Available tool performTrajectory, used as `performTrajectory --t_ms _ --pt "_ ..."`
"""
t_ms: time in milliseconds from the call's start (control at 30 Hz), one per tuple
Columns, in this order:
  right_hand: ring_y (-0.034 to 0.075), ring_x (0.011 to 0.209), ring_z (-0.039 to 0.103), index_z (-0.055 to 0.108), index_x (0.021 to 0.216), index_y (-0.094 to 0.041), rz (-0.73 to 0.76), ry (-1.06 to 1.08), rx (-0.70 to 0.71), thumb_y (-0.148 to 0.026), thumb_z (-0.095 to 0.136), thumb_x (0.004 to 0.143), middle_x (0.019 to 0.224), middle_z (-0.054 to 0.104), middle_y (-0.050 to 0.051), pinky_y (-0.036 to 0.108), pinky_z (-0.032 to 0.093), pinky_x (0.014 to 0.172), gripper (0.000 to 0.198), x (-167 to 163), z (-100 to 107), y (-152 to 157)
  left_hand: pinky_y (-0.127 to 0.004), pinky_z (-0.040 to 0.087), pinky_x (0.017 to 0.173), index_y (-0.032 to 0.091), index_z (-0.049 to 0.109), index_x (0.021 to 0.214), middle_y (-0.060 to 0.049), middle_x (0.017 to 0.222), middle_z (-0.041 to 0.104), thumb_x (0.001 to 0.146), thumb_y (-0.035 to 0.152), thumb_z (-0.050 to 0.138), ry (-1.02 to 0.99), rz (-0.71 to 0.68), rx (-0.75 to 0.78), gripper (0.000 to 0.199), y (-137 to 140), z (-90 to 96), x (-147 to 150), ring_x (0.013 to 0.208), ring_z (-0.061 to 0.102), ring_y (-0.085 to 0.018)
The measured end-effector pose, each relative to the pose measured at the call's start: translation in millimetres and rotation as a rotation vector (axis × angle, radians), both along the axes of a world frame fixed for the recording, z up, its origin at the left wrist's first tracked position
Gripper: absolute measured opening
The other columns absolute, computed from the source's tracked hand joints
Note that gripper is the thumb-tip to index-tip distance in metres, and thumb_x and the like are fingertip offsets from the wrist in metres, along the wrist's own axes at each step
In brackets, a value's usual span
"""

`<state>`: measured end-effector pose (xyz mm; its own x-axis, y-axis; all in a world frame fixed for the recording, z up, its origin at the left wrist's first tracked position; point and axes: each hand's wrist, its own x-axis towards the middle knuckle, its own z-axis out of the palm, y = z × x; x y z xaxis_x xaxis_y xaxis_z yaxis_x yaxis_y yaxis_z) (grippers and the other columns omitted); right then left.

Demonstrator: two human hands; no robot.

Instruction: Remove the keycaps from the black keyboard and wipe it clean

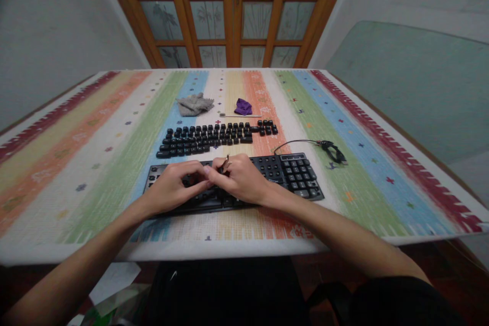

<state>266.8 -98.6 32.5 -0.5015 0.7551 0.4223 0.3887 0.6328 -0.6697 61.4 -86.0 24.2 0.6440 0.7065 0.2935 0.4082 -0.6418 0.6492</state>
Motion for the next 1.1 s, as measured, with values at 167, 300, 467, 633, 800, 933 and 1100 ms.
performTrajectory --t_ms 167,300,467,633,800,933,1100 --pt "0.008 0.05 0.04 0.052 0.062 -0.018 0.011 -0.014 0.024 -0.032 0.048 0.099 0.054 0.045 -0.004 0.024 0.03 0.053 0.04 -1.4 -1.3 -1.8 -0.023 0.042 0.058 0.016 0.065 0.073 0.002 0.064 0.062 0.082 0.016 0.064 -0.015 0.064 0.001 0.009 -0.8 -0.5 4.0 0.057 0.053 -0.01" --pt "0.009 0.051 0.039 0.05 0.062 -0.019 0.017 -0.05 0.088 -0.031 0.048 0.1 0.055 0.045 -0.004 0.025 0.029 0.053 0.039 -2.8 -5.0 -1.3 -0.023 0.044 0.058 0.016 0.067 0.075 0.002 0.065 0.063 0.077 0.013 0.063 -0.043 0.1 -0.043 0.006 -0.7 -1.7 5.3 0.057 0.054 -0.01" --pt "0.008 0.051 0.039 0.051 0.062 -0.018 0.019 -0.026 0.103 -0.027 0.05 0.099 0.056 0.043 -0.005 0.024 0.029 0.054 0.038 -2.7 -10.0 0.9 -0.023 0.043 0.057 0.016 0.067 0.077 0.002 0.065 0.063 0.077 0.016 0.062 -0.088 0.105 -0.147 0.005 2.4 -4.6 4.2 0.058 0.055 -0.011" --pt "0.009 0.054 0.044 0.058 0.067 -0.017 -0.03 0.075 -0.03 -0.031 0.05 0.099 0.058 0.052 -0.003 0.023 0.034 0.055 0.036 2.4 -11.3 3.7 -0.022 0.039 0.053 0.015 0.065 0.078 0.003 0.063 0.058 0.083 0.025 0.063 -0.145 0.08 -0.274 0.012 7.6 -6.5 0.2 0.057 0.05 -0.01" --pt "0.011 0.059 0.049 0.059 0.072 -0.018 0.078 0.0 0.16 -0.029 0.048 0.101 0.064 0.057 0.0 0.025 0.039 0.06 0.033 6.4 -9.3 8.3 -0.023 0.041 0.056 0.016 0.063 0.08 0.002 0.069 0.059 0.087 0.029 0.063 -0.154 0.087 -0.268 0.014 8.6 -8.0 -1.8 0.06 0.051 -0.011" --pt "0.014 0.061 0.049 0.059 0.075 -0.018 0.139 -0.092 0.356 -0.026 0.044 0.102 0.065 0.056 0.002 0.028 0.04 0.061 0.032 6.0 -11.2 10.4 -0.024 0.043 0.059 0.017 0.06 0.084 0.002 0.071 0.059 0.088 0.026 0.061 -0.125 0.131 -0.142 0.01 5.0 -9.9 0.4 0.063 0.053 -0.012" --pt "0.015 0.064 0.054 0.063 0.082 -0.016 0.064 -0.08 0.345 -0.025 0.047 0.102 0.068 0.061 0.004 0.028 0.042 0.062 0.027 6.4 -17.9 11.5 -0.027 0.045 0.064 0.018 0.056 0.085 0.001 0.076 0.059 0.09 0.022 0.058 -0.057 0.21 0.046 0.007 0.9 -10.8 5.6 0.068 0.055 -0.014"
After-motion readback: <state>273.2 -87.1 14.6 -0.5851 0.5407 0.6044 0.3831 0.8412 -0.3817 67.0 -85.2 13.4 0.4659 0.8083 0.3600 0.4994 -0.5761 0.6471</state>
